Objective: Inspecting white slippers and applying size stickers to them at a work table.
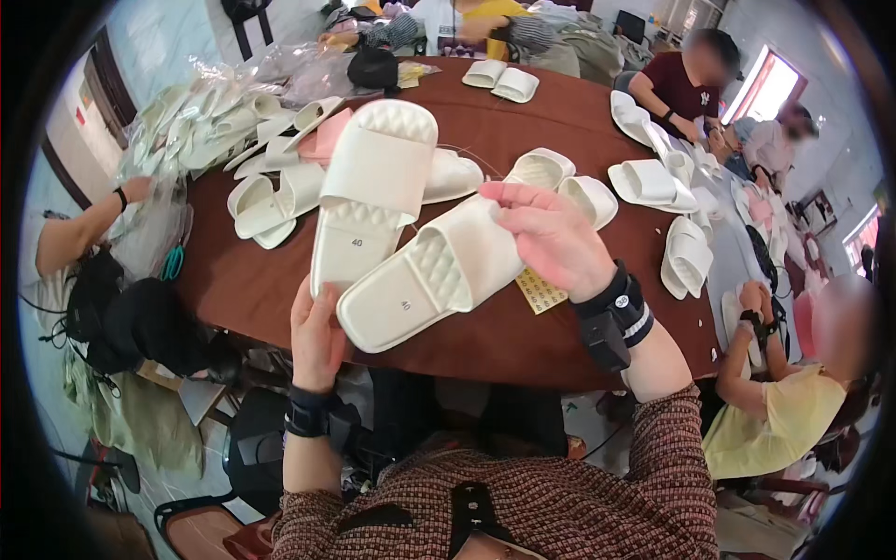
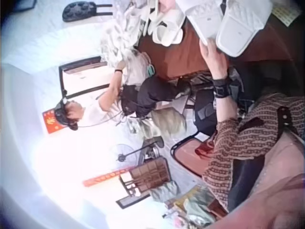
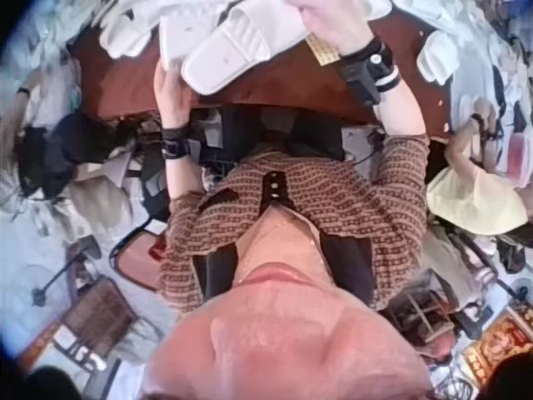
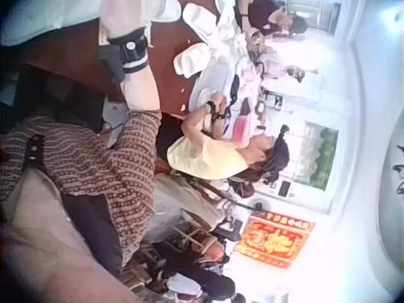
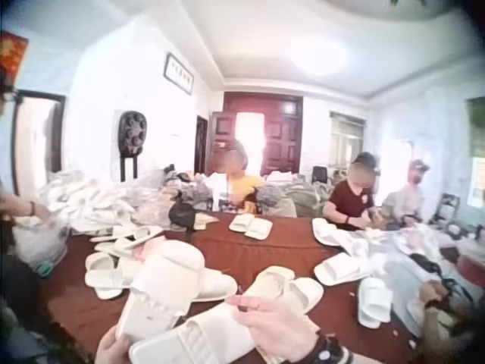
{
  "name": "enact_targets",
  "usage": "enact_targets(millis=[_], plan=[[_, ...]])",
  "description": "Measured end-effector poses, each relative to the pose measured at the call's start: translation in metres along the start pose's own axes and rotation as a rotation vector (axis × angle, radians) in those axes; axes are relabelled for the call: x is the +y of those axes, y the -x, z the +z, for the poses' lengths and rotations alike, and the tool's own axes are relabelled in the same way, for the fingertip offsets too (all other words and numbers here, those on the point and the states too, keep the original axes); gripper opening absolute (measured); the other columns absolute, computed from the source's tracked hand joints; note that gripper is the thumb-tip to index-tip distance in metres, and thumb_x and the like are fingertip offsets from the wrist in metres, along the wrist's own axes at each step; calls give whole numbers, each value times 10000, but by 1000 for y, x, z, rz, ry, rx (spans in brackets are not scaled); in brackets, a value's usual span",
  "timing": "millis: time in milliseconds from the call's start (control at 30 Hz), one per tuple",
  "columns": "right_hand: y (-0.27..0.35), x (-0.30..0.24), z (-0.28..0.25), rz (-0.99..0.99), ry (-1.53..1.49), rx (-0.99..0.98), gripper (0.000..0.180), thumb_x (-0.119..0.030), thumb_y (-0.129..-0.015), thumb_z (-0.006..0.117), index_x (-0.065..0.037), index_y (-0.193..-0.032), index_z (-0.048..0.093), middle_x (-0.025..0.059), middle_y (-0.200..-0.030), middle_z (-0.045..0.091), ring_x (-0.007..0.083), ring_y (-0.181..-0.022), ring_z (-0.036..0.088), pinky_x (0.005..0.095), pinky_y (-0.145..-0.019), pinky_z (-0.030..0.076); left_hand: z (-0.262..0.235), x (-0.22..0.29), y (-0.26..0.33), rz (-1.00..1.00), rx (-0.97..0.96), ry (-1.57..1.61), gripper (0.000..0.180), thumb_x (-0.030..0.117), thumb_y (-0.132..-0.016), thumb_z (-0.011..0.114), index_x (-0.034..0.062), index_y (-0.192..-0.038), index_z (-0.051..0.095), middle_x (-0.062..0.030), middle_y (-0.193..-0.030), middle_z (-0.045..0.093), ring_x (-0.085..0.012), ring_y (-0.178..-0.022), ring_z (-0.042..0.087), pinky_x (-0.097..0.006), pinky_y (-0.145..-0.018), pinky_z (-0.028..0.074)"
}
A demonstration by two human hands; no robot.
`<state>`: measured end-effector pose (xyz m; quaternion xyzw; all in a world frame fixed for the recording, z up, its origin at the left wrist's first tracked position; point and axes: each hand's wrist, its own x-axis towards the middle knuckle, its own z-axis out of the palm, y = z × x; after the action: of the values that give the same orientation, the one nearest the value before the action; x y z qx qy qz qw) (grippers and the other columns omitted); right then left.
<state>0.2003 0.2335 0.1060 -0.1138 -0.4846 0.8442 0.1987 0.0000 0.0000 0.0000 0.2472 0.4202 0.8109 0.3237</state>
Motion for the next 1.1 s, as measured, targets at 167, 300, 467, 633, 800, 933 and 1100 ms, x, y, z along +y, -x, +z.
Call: enact_targets(millis=[167,300,467,633,800,933,1100], plan=[[5,-17,12,-192,-44,2,378,78,-829,536,106,-1205,564,120,-1120,614,175,-1044,587,300,-944,460,20,27,6,177,-94,-10,370,149,-1036,462,-17,-1366,442,-126,-1299,578,-217,-1186,573,-359,-999,464],[17,-63,8,-367,-49,-37,389,126,-812,497,116,-1194,570,135,-1110,615,209,-1034,597,315,-938,480,38,46,10,207,-227,16,446,189,-1018,517,-18,-1400,419,-127,-1372,532,-236,-1260,524,-402,-1069,406],[38,-86,-14,-370,-109,96,375,144,-828,493,100,-1192,571,160,-1102,609,230,-999,616,344,-942,506,61,36,16,124,-276,-80,457,215,-986,578,-34,-1349,454,-149,-1275,587,-238,-1129,606,-385,-929,515],[59,-93,-64,-383,-87,283,362,157,-817,487,91,-1165,563,161,-1071,601,245,-987,615,354,-940,507,123,17,20,-170,-392,-209,401,284,-987,567,-60,-1190,529,-134,-831,659,-157,-503,567,-266,-453,476],[87,-89,-130,-315,-105,366,363,126,-840,500,55,-1194,539,167,-1152,589,262,-1051,604,375,-969,489,161,14,9,-337,-492,-277,338,209,-997,524,-65,-1195,512,-139,-897,655,-159,-557,586,-263,-508,490],[119,-117,-170,-463,-59,361,448,108,-862,504,41,-1303,464,173,-1231,568,277,-1127,587,408,-1036,456,218,6,-12,-345,-567,-255,376,177,-1002,498,-71,-1284,471,-132,-1016,647,-166,-713,618,-275,-610,515],[130,-162,-200,-755,-103,485,437,60,-917,497,10,-1330,364,162,-1224,553,255,-1141,570,390,-1019,468,290,-18,-44,-14,-715,-172,512,111,-983,518,-27,-1447,351,-167,-1401,474,-256,-1186,560,-371,-945,491]])
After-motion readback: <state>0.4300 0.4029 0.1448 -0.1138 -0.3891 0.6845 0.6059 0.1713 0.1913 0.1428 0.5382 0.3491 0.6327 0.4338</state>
